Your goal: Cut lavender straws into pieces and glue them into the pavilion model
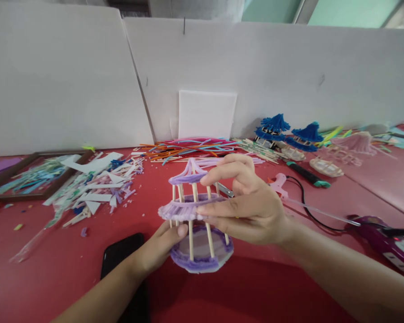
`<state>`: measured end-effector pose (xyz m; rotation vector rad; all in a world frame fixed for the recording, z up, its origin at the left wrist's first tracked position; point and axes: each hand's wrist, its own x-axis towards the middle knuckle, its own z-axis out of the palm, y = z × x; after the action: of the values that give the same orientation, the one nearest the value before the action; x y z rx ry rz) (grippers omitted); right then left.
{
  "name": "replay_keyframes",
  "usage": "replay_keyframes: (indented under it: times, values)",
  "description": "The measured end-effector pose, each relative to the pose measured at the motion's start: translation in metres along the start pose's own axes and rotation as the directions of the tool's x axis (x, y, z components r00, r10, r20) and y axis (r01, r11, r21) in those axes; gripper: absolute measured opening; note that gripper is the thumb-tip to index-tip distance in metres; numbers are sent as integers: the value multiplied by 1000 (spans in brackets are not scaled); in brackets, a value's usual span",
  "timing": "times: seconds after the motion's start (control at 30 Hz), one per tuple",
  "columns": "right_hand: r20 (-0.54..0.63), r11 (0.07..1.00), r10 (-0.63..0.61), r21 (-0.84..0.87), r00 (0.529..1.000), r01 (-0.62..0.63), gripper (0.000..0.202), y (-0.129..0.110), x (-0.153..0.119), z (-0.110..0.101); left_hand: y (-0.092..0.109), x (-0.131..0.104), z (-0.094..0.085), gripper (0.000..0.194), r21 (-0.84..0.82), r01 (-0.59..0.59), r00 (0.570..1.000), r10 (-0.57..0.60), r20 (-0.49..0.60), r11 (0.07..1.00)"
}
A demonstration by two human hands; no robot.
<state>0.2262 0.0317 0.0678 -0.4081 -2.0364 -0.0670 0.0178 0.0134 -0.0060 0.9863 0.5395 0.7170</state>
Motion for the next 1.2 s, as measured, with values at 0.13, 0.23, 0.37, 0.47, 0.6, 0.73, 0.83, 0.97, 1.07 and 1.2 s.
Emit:
replay_keyframes:
  times: [0.13, 0.23, 0.37, 0.47, 0.6, 0.73, 0.83, 0.97, 1.07, 1.2]
  values:
    - [-3, 1000, 2, 13, 1000, -2, 13, 1, 0, 0, -1, -1, 1, 51, 23, -12, 1000, 12, -11, 1000]
    - [45, 1000, 17, 12, 999, -18, 12, 2, 0, 1, 1, 0, 5, 47, 5, -7, 999, 7, -35, 1000]
    - [42, 997, 72, 4, 997, -72, 18, 2, -1, 3, 6, 3, 9, 36, -67, -10, 997, 5, -72, 998]
    - [22, 993, 116, 31, 993, -117, 21, 1, -1, 2, 10, 4, 8, 31, -116, -23, 996, 13, -86, 993]
    - [14, 987, 149, 63, 989, -150, 20, 4, -2, 5, 12, 4, 3, 34, -180, -52, 994, 34, -104, 982]
    - [-16, 983, 152, 105, 988, -149, 13, 6, -5, 10, 10, 5, 3, 25, -177, -60, 985, 29, -170, 982]
    - [-45, 983, 143, 126, 989, -137, 9, 5, -7, 14, 10, 10, 6, 20, -171, -40, 968, -4, -250, 984]
    - [-68, 983, 153, 113, 986, -145, 12, 3, -10, 18, 12, 14, 6, 20, -221, -50, 959, -15, -282, 974]
    - [-77, 983, 168, 82, 983, -162, 13, 3, -11, 19, 15, 13, 3, 19, -279, -86, 954, -1, -300, 956]
    - [-93, 983, 178, 52, 980, -174, 12, 5, -11, 20, 14, 9, 3, 38, -213, -186, 933, 105, -343, 959]
